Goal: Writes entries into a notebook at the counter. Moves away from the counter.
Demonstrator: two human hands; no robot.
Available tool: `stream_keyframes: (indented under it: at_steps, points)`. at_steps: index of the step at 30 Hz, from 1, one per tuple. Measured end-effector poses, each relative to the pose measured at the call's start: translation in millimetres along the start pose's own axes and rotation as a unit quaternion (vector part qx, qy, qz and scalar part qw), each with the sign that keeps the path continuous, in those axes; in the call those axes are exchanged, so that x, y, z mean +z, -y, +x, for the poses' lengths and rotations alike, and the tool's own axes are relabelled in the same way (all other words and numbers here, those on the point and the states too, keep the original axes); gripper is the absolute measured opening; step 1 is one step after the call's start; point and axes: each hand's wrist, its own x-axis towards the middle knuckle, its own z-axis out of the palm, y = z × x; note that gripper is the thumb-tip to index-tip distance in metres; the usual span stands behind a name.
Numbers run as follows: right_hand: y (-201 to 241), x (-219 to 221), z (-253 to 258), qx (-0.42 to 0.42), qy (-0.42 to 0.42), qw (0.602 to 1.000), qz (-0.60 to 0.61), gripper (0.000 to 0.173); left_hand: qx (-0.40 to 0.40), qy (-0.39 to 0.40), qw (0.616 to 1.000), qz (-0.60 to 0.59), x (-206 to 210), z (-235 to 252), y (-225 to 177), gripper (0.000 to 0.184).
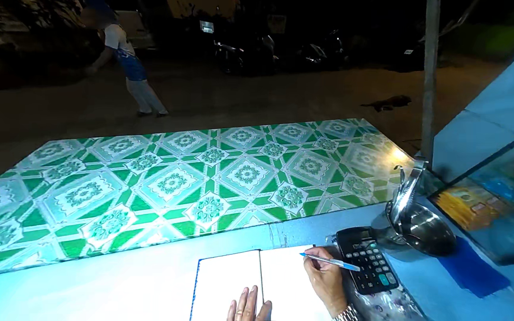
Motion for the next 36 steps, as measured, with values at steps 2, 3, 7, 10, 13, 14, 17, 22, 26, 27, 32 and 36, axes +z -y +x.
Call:
stream_keyframes:
  at_steps: [2, 3, 7, 10, 13, 14, 17, 22, 26, 27, 32, 36]
  points:
    - [10, 8, -1, -0.018, 0.030, 0.999, -0.016, 0.010, -0.001, -0.005, 1.000, -0.002, -1, 0, 0, 0.046]
    - [16, 12, -2, -0.030, 0.047, 0.998, -0.028, 0.010, -0.003, -0.006, 1.000, -0.005, -1, -1, -1, 0.046]
    - [47, 29, 0, -0.073, 0.065, 0.995, -0.028, 0.010, -0.001, -0.012, 1.000, -0.008, -2, 0, -2, 0.045]
    - [47, 39, -5, -0.053, 0.095, 0.994, 0.031, 0.011, -0.002, -0.019, 1.000, -0.008, -2, -2, -2, 0.044]
    - [13, 30, -7, -0.004, 0.095, 0.995, 0.041, 0.012, -0.002, -0.017, 1.000, -0.012, -2, -4, -3, 0.043]
    - [7, 24, -6, 0.005, 0.091, 0.995, 0.043, 0.012, -0.002, -0.016, 1.000, -0.013, -2, -3, -3, 0.043]
    - [5, 16, -3, -0.002, 0.109, 0.994, 0.031, 0.012, -0.007, -0.009, 1.000, -0.014, -2, -5, -3, 0.042]
    - [4, 22, -2, -0.034, 0.090, 0.995, 0.014, 0.009, -0.005, -0.010, 1.000, -0.020, -3, -2, -4, 0.043]
    - [2, 24, -1, -0.040, 0.094, 0.995, 0.001, 0.008, -0.004, -0.018, 1.000, -0.016, -1, -2, -3, 0.043]
    - [2, 24, -1, -0.038, 0.097, 0.995, 0.005, 0.008, -0.003, -0.020, 1.000, -0.016, -1, -2, -3, 0.042]
    - [0, 26, -1, -0.048, 0.096, 0.994, 0.002, 0.008, -0.001, -0.023, 1.000, -0.014, -1, -2, -2, 0.042]
    - [1, 27, -2, -0.048, 0.091, 0.995, 0.004, 0.009, -0.001, -0.029, 1.000, -0.003, -2, -3, -4, 0.042]
